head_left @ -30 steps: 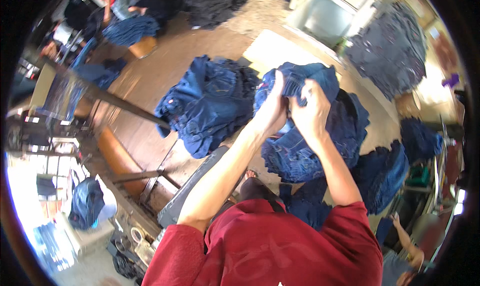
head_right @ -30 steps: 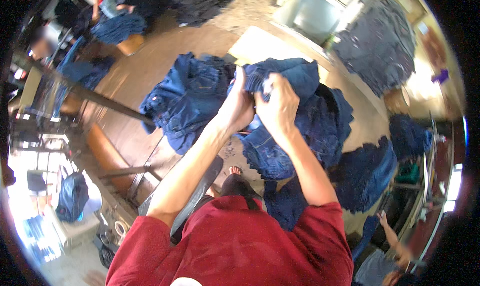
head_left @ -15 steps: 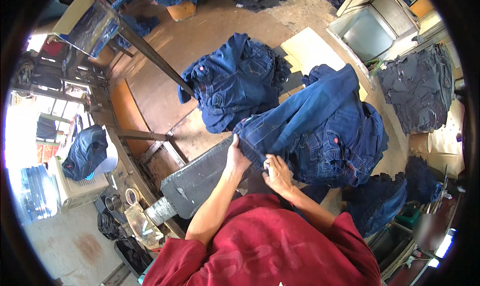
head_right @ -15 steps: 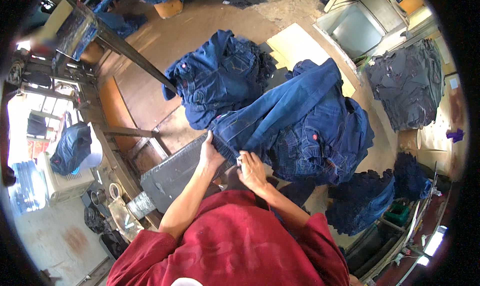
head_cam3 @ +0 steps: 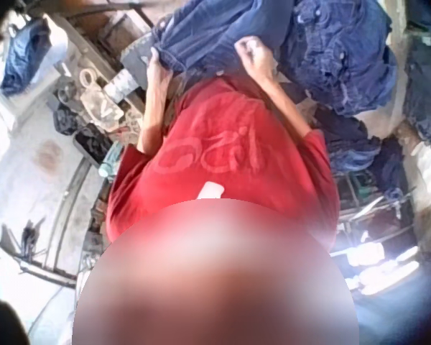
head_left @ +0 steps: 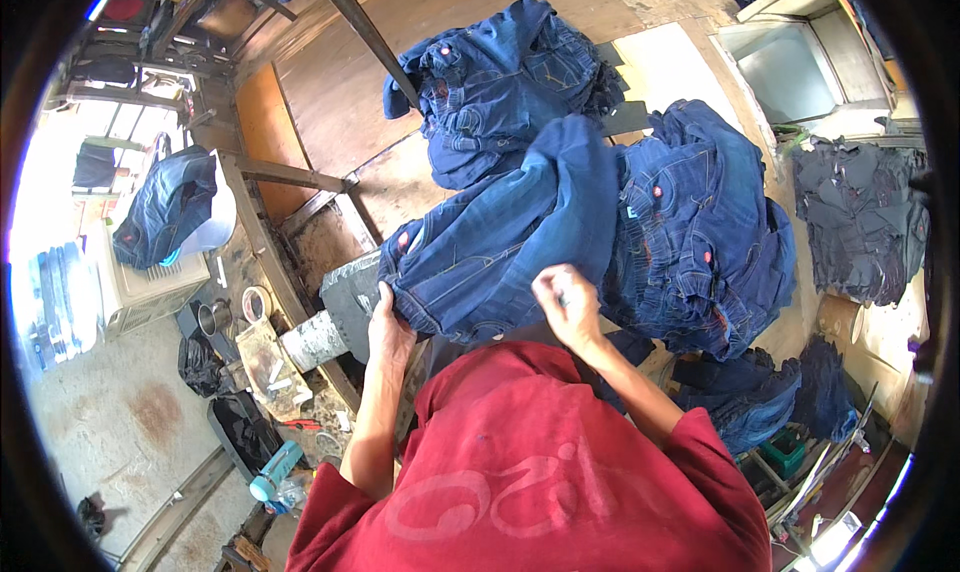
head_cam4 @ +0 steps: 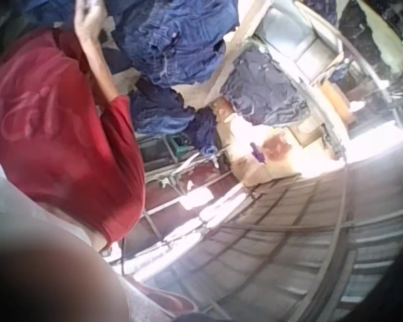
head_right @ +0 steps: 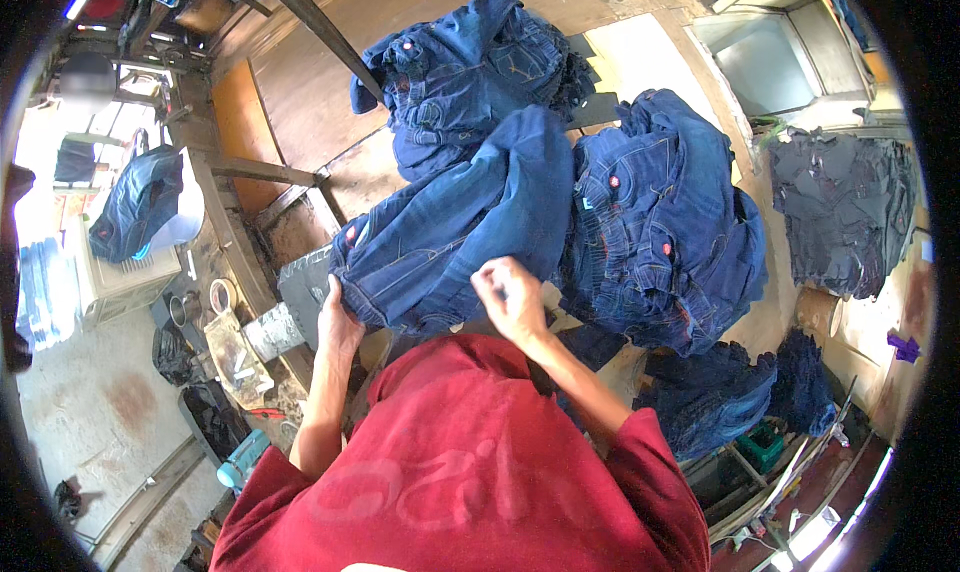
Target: The person picks up denim jeans from a pile, lays them on a table, and uses a small tool to mark specific areas on the fabric. They repeat this process with several pairs of jeans, folding and placing them aside after marking.
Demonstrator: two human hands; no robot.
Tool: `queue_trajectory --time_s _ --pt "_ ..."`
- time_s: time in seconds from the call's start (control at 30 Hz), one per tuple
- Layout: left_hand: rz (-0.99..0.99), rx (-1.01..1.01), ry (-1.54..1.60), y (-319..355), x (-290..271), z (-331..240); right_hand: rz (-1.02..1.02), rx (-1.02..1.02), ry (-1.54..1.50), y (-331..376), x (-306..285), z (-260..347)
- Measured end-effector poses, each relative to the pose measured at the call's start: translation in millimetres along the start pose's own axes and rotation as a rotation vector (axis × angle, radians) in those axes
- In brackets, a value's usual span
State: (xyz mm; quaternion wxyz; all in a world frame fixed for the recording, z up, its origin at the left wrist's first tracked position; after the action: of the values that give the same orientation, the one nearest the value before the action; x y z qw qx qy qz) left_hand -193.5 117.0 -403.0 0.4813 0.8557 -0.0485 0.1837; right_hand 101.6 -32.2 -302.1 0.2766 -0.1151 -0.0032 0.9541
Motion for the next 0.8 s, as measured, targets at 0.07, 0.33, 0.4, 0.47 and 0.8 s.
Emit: queue_trajectory --time_s 0.07,0.33,0.4,0.47,0.8 --pt "0.136 -0.014 0.020 -3.6 22.3 -3.6 -0.075 0.071 0.326 -12.4 -26.9 -11.7" --pt "0.195 -0.176 -0.085 -26.2 109.6 38.4 -0.012 -0.037 0.606 26.1 -44.1 -63.7" --pt "0.238 -0.162 -0.129 -23.9 121.2 52.7 0.134 0.145 0.544 73.4 -37.6 -88.7" --pt "0.054 -0.059 -0.220 -24.2 94.8 48.7 0.360 0.400 0.448 110.2 -25.2 -121.7" --pt "-0.226 0.169 0.094 -11.6 -114.2 -72.5 -0.373 1.174 -0.915 41.1 -10.3 -177.4"
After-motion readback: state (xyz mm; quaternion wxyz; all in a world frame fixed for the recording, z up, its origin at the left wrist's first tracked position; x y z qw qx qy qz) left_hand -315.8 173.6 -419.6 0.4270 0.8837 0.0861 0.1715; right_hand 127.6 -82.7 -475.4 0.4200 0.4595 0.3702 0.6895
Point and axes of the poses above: each hand's wrist, its own y-axis away from the middle knuckle, its own x-axis out of the palm, z = x × y, the point moved 9 cm from there along -y, towards the middle knuckle, and after that the axes turned 4 degrees about -y, right-handed, at the moved point
